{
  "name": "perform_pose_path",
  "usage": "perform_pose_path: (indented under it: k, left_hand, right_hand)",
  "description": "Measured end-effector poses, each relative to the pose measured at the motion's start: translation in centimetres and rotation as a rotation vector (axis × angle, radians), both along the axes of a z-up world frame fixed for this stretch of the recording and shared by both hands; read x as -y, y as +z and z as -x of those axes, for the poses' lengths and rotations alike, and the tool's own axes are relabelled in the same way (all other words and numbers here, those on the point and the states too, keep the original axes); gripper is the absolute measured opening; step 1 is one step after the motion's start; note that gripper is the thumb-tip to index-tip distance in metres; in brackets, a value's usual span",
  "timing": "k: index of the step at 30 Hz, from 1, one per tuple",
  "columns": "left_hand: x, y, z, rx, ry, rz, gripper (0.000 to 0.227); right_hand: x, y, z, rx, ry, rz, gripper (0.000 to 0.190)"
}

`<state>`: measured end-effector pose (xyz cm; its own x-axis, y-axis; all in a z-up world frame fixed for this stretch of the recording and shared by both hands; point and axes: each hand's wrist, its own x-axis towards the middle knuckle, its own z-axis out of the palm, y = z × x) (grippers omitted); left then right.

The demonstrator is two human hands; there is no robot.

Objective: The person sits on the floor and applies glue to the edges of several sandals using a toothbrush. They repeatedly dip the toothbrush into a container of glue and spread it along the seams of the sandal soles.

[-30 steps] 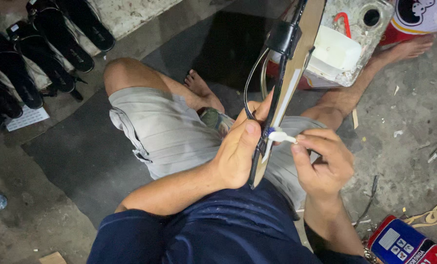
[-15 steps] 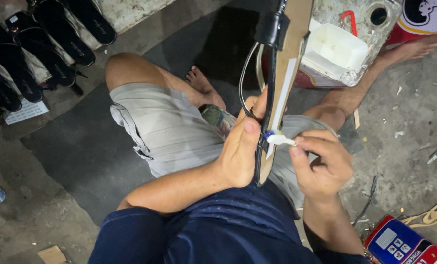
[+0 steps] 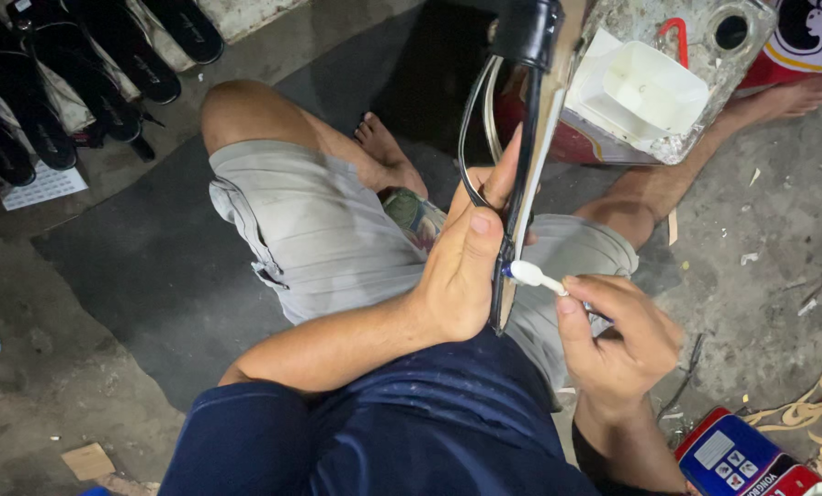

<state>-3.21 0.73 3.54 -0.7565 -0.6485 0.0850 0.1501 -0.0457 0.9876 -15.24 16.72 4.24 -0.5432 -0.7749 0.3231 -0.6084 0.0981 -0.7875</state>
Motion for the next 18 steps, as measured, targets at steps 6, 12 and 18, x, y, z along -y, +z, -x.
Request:
perform_pose_path:
  k: [6,12,18]
  left_hand:
    - [0.07,0.37,-0.08,0.003,-0.026,-0.024,0.074]
    - [0.1,0.47,-0.54,0.037,-0.063,0.099,0.068]
    - [0.1,0.62,-0.45,0.009,-0.098,0.091,0.067]
  right_hand:
    - [-0.04,0.98,0.29,-0.02,-0.028,-0.058,0.017]
    - [-0.16,0.83,0.67,-0.048,-0.021,-0.044,0.016]
    - [0.08,0.09,1.0,0.018,-0.033,0.021,0.017]
